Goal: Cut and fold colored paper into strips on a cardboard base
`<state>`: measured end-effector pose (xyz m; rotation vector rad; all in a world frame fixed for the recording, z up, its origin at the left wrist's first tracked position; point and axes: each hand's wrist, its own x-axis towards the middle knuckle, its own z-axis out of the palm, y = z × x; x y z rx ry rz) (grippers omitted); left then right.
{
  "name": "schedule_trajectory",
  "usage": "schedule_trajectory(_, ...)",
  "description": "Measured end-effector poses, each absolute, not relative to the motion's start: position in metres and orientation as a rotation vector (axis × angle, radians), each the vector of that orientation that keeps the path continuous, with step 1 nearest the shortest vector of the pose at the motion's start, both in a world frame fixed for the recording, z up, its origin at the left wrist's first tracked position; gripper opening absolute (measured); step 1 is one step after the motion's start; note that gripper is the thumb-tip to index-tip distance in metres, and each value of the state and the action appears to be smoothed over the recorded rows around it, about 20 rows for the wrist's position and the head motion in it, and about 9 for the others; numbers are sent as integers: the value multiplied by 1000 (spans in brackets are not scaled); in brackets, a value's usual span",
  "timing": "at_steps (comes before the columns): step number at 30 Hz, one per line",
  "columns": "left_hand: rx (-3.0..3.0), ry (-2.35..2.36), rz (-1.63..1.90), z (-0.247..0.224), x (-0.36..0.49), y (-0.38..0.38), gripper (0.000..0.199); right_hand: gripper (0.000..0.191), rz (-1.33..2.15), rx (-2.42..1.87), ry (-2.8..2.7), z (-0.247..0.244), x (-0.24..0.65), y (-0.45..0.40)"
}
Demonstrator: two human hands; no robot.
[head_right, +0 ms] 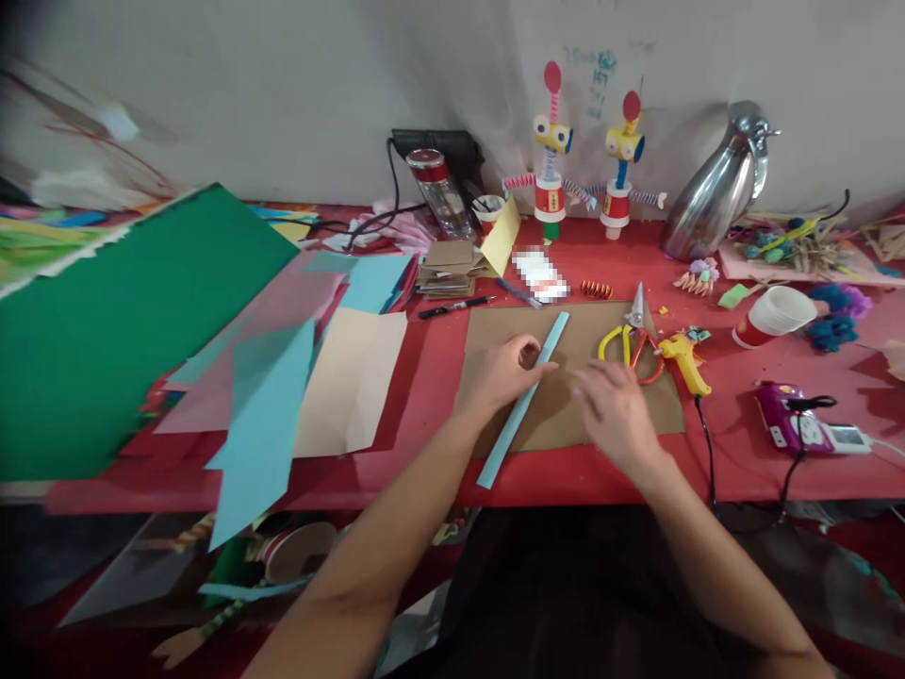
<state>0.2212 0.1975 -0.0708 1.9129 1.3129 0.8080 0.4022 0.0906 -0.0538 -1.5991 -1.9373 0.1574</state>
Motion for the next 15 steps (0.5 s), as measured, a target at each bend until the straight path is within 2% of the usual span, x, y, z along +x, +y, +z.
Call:
schedule_trajectory(2,1912,1353,783,-75,228,196,20,26,-18,-1834,-1781,-49,440,93)
schedule_trajectory(4,1879,1349,792,-79,231,196,20,34,-176,-2117,-1660,-50,479,93)
schedule_trajectory(7,1876,1357,814,-82,232,197,19,49,-196,-2491,-1579,-60,519,92)
schedule_trajectory(15,1902,1329,813,-81,229,197,16,40,-24,-2600,-1460,-61,524,102)
